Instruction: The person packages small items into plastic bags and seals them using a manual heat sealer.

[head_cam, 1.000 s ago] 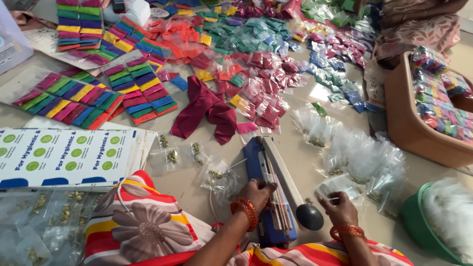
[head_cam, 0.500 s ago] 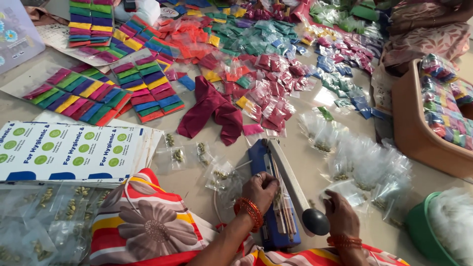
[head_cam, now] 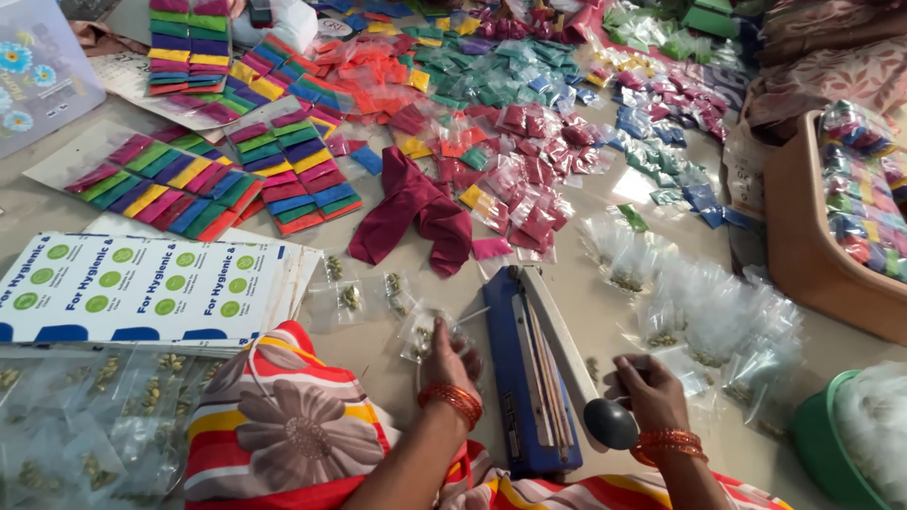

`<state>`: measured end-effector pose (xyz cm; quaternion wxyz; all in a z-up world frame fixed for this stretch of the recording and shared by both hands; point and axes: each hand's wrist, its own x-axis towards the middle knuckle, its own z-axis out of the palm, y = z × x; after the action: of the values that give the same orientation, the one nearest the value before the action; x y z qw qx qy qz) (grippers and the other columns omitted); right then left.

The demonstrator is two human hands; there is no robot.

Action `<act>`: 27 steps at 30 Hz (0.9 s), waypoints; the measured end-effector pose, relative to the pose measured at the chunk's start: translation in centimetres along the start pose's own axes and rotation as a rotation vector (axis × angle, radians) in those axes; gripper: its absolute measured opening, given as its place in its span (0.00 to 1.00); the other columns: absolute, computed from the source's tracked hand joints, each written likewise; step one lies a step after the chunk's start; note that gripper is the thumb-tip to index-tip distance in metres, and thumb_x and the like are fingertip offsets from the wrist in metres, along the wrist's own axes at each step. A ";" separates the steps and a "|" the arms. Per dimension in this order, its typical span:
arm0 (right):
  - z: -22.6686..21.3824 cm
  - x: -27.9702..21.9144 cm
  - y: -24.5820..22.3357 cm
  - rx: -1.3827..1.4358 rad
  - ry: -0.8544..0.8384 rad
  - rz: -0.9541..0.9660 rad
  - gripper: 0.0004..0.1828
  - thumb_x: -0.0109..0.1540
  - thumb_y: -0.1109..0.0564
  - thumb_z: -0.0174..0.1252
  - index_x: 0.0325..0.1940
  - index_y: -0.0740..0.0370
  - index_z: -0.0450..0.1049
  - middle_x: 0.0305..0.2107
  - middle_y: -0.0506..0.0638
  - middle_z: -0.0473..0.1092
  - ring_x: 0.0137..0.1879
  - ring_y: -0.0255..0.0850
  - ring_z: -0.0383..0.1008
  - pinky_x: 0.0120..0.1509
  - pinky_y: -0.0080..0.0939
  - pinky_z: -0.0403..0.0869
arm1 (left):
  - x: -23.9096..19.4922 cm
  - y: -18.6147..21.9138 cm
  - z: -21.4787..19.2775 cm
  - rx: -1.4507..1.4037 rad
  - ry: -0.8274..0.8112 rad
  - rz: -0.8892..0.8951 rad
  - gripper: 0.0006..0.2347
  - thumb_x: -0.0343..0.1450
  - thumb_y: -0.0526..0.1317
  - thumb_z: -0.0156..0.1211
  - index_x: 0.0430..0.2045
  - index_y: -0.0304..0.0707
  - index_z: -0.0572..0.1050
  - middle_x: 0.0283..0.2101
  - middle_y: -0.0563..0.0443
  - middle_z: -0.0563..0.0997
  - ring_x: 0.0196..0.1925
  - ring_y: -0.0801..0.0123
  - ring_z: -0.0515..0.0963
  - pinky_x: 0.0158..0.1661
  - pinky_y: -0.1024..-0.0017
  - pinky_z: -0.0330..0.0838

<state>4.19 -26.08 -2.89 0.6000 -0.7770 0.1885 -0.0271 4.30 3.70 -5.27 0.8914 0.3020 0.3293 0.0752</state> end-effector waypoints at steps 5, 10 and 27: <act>3.9 2.1 3.5 0.028 -0.467 -0.035 0.14 0.60 0.62 0.57 0.50 0.66 0.75 0.33 0.49 0.78 0.36 0.35 0.77 0.40 0.33 0.75 | -4.1 0.6 1.9 0.494 -0.258 -0.256 0.18 0.63 0.54 0.70 0.30 0.42 0.74 0.27 0.57 0.79 0.28 0.71 0.79 0.31 0.70 0.74; 6.6 -5.0 -2.9 -0.088 -0.346 -0.254 0.18 0.62 0.56 0.56 0.55 0.63 0.72 0.33 0.50 0.76 0.37 0.36 0.75 0.41 0.36 0.74 | -4.0 0.4 1.6 0.931 -0.355 -0.069 0.17 0.60 0.47 0.73 0.36 0.36 0.80 0.32 0.51 0.85 0.32 0.69 0.83 0.37 0.70 0.77; 6.5 -11.7 -11.5 -1.083 -0.056 -0.364 0.31 0.65 0.38 0.51 0.73 0.40 0.63 0.62 0.57 0.66 0.68 0.56 0.65 0.70 0.55 0.63 | -3.5 -0.7 2.1 0.955 -0.284 -0.086 0.16 0.60 0.45 0.72 0.35 0.34 0.82 0.34 0.47 0.87 0.36 0.61 0.85 0.39 0.67 0.78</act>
<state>-1.94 -13.88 8.29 0.1069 -0.9940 0.0224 -0.0090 2.95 0.96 -2.50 0.6919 0.6698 0.2146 -0.1626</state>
